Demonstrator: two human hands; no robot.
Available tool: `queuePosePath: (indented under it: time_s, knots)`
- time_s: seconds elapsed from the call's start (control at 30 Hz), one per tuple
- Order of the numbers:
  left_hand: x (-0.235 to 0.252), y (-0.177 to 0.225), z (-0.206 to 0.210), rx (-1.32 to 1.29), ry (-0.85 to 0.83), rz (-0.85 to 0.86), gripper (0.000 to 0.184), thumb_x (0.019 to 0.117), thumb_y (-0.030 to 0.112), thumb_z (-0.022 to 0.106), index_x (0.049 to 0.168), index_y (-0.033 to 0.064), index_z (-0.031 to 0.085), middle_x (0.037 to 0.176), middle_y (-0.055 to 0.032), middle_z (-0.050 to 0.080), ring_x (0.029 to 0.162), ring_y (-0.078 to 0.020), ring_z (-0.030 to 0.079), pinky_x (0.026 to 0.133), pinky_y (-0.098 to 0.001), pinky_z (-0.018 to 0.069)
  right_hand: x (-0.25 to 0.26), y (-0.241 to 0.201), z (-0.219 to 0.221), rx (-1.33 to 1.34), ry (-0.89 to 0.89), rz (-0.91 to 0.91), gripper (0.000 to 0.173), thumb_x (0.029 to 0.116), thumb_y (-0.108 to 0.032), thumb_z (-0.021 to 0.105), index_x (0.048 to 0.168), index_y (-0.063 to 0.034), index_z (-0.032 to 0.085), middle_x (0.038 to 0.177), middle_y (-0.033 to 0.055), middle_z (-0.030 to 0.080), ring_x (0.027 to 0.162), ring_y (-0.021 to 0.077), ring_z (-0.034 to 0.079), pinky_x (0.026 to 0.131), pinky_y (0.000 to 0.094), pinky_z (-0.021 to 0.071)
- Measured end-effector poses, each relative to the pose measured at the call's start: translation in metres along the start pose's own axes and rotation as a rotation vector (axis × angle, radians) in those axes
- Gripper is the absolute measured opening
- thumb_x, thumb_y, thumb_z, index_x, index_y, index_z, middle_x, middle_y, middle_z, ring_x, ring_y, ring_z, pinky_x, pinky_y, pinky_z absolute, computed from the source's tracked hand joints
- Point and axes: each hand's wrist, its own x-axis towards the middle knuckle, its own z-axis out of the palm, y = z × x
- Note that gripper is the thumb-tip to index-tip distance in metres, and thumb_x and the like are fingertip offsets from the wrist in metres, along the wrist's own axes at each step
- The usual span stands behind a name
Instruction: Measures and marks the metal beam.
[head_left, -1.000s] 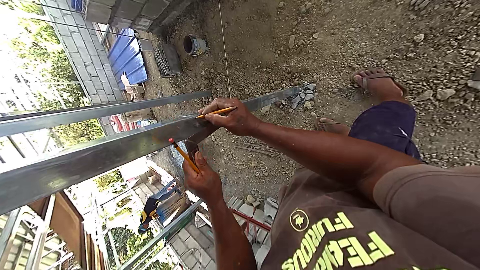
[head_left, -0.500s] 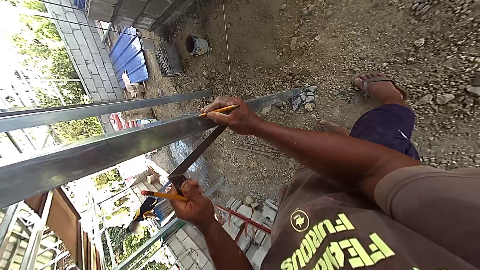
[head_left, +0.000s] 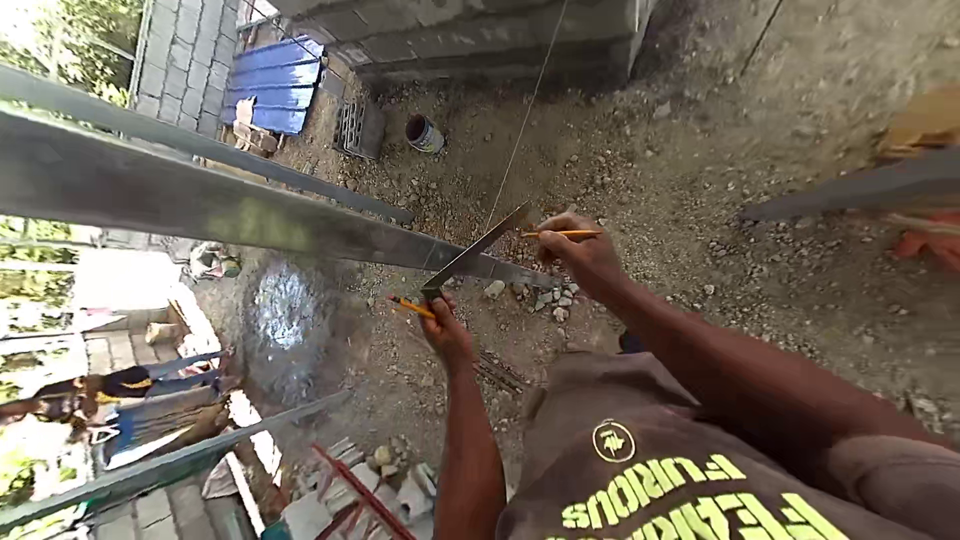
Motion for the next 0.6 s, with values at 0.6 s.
queuePosePath:
  time_s: [0.6]
  knots:
    - [-0.005, -0.015, 0.117, 0.044, 0.647, -0.274, 0.047, 0.1121, 0.044, 0.032, 0.13, 0.0084, 0.057, 0.105, -0.0061, 0.064, 0.094, -0.0118, 0.063, 0.085, -0.0342, 0.0552, 0.047, -0.058, -0.074, -0.399, -0.525, 0.1, 0.029, 0.1057, -0.022, 0.053, 0.116, -0.0047, 0.073, 0.093, 0.0101, 0.075, 0.079, 0.0211, 0.073, 0.077, 0.038, 0.064]
